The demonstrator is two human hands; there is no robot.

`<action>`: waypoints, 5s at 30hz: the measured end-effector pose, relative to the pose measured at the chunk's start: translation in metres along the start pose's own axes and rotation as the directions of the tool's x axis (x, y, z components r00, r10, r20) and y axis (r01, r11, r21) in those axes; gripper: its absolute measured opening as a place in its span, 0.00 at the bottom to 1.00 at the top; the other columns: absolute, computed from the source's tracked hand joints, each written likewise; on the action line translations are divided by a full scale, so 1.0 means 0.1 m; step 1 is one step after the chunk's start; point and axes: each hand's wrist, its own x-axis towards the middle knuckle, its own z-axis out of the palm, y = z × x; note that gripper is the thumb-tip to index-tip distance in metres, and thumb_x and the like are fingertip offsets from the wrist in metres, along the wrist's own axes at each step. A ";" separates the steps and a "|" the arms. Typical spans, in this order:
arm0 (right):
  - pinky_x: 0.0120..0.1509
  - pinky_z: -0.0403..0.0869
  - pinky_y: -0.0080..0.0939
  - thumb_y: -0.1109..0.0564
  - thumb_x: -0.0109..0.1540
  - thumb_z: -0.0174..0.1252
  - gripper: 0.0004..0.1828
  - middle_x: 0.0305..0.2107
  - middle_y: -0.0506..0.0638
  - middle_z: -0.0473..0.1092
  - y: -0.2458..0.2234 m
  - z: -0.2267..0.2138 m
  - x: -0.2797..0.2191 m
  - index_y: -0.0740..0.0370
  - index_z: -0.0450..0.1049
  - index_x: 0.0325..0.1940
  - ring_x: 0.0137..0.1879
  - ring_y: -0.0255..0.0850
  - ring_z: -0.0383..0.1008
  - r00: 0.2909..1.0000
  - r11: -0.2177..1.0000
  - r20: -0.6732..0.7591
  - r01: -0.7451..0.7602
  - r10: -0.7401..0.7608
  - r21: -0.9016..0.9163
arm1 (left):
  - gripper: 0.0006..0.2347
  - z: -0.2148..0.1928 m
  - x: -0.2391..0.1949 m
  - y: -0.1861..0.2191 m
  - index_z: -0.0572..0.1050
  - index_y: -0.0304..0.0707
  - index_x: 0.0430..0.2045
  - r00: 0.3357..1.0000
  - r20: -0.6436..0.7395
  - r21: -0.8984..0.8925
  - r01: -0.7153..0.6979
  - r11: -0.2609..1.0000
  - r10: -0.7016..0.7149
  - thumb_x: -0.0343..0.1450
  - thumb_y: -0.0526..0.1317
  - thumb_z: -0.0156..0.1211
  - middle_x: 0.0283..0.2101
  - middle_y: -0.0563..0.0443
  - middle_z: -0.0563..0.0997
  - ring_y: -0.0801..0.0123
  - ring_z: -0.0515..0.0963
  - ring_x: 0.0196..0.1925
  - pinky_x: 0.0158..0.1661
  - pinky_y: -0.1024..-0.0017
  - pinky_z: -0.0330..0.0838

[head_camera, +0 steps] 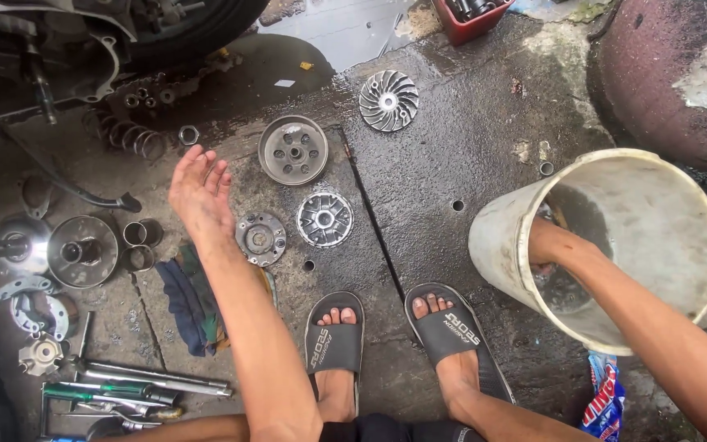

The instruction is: The person cleans a circular metal part by scrubbing it with a brush and toothpaste, rinsing it in a bucket of water, and wiping it with a cloth. The person handles various disassembled mechanical parts laid out on the ground.

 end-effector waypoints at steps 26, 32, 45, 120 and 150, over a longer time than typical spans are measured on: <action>0.55 0.80 0.48 0.77 0.45 0.47 0.42 0.46 0.58 0.83 0.46 0.09 -1.05 0.65 0.76 0.64 0.50 0.52 0.84 0.807 0.881 -0.571 0.152 0.150 0.447 | 0.14 -1.65 0.82 -1.61 0.83 0.42 0.32 0.921 0.085 0.824 -0.279 0.493 0.379 0.60 0.33 0.50 0.26 0.50 0.81 0.60 0.80 0.28 0.37 0.67 0.75; 0.52 0.79 0.43 0.67 0.64 0.59 0.20 0.39 0.54 0.84 0.79 0.30 -1.08 0.62 0.80 0.60 0.43 0.45 0.84 0.757 0.863 -0.607 0.120 0.240 0.491 | 0.20 -1.63 0.88 -1.62 0.79 0.38 0.37 0.968 0.182 0.961 -0.212 0.175 0.175 0.55 0.45 0.79 0.40 0.41 0.83 0.51 0.81 0.45 0.49 0.65 0.73; 0.49 0.77 0.41 0.62 0.62 0.55 0.24 0.45 0.54 0.79 0.40 -0.13 -1.27 0.65 0.72 0.63 0.43 0.45 0.80 0.868 0.827 -0.464 0.122 0.180 0.549 | 0.21 -1.35 0.46 -1.01 0.78 0.30 0.42 0.969 0.212 0.850 -0.120 0.513 -0.125 0.57 0.38 0.75 0.30 0.47 0.79 0.63 0.76 0.29 0.36 0.70 0.72; 0.45 0.83 0.44 0.70 0.62 0.56 0.09 0.36 0.62 0.76 0.71 0.02 -1.22 0.75 0.76 0.46 0.38 0.51 0.79 0.847 -0.249 -0.433 0.512 0.310 0.822 | 0.31 1.25 -1.98 -0.17 0.67 0.28 0.61 0.377 0.926 -0.267 0.695 0.668 -0.022 0.70 0.56 0.52 0.66 0.27 0.66 0.22 0.61 0.71 0.59 0.20 0.59; 0.45 0.72 0.44 0.57 0.67 0.40 0.22 0.35 0.55 0.76 0.67 -0.28 0.07 0.66 0.81 0.44 0.34 0.42 0.70 0.894 0.830 -0.443 0.295 -0.064 0.474 | 0.30 1.42 -2.33 -0.43 0.68 0.34 0.64 0.242 0.969 -0.221 0.746 0.628 0.053 0.73 0.58 0.51 0.69 0.31 0.65 0.29 0.57 0.76 0.66 0.23 0.55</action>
